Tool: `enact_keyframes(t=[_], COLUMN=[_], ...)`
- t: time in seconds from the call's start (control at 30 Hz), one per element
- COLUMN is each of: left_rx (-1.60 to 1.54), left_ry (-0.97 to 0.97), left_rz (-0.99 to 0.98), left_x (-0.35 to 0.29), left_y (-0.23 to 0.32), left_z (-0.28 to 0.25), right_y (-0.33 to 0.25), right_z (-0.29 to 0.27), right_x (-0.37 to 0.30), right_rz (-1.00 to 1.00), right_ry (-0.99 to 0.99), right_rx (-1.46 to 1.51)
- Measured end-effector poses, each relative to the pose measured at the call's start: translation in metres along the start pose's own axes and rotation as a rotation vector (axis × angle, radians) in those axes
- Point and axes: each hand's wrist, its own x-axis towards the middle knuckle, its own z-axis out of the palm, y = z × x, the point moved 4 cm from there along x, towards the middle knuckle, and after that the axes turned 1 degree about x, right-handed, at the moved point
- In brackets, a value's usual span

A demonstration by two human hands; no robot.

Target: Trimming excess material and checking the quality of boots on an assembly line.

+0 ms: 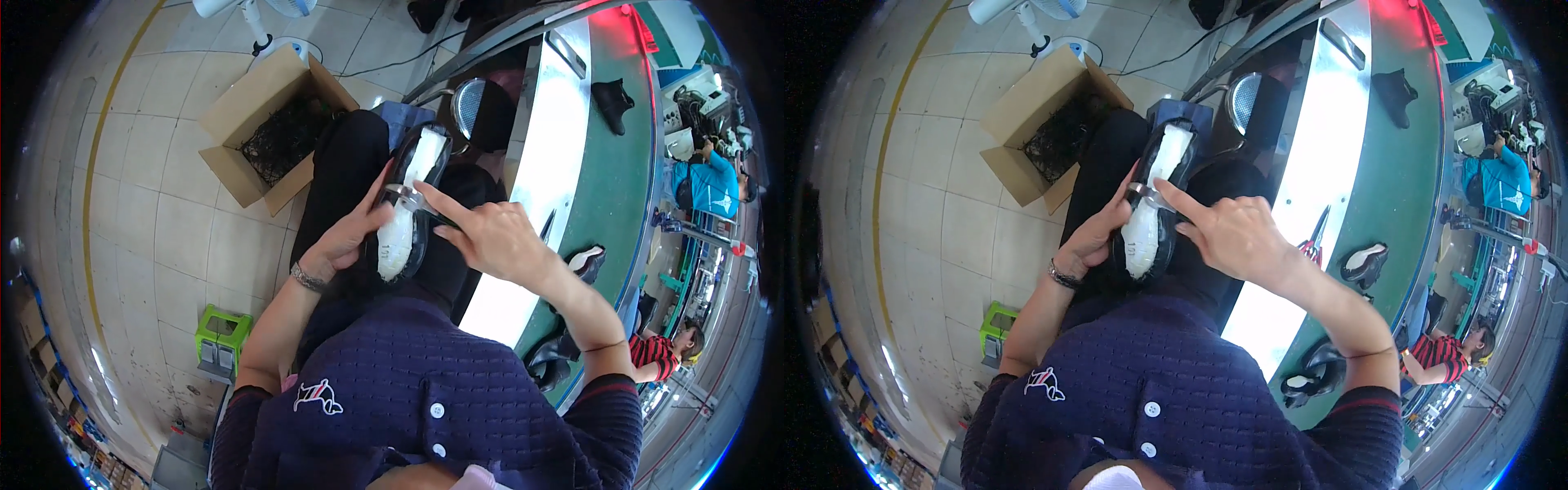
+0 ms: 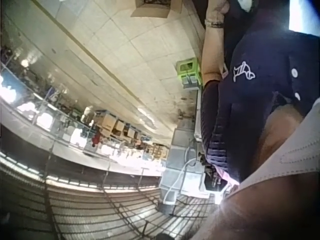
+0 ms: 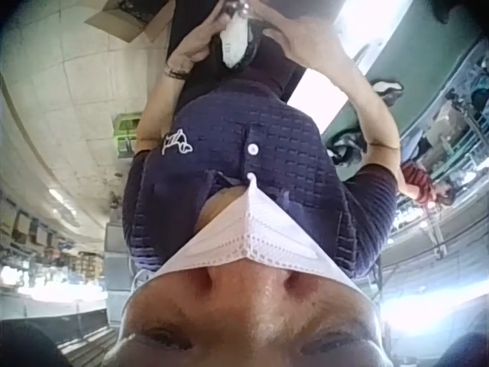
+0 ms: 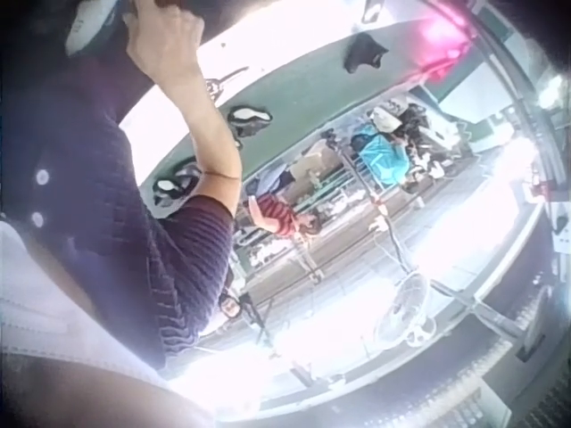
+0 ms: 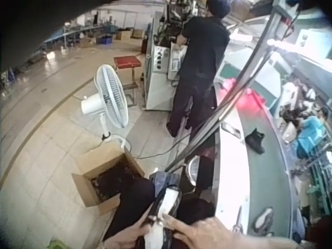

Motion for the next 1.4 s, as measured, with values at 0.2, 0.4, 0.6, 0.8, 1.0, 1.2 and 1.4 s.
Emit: enact_keyframes(t=[0.2,0.4,0.6,0.8,1.0,1.2,1.4], left_rx=[-0.306,-0.116,0.062,0.074,-0.003,-0.127,-0.046], left_ry=[-0.015,0.073,0.166,0.172,0.018,0.075,0.046], left_rz=[0.005,0.001,0.087,0.038,0.047,0.059,0.242], left_x=[-0.011,-0.015,-0.012,-0.011,-0.018,-0.024,-0.027], left_y=[-0.026,-0.02,-0.026,-0.028,-0.025,-0.045,-0.04], left_z=[0.006,0.012,0.012,0.008,0.0,0.002,0.002], right_y=[-0.023,-0.021,-0.014,-0.02,-0.023,-0.022,-0.046], right_z=[0.015,0.033,0.008,-0.018,0.0,0.022,0.013], right_x=[-0.035,-0.031,-0.031,-0.011,-0.006,-0.005,-0.011], right_rz=[-0.191,-0.2,-0.243,-0.204,-0.105,-0.048,-0.2], right_ry=[0.115,0.197,0.228,0.364,0.104,0.085,0.284], right_rx=[-0.374,-0.292,-0.226,0.071,-0.052,-0.05,0.084])
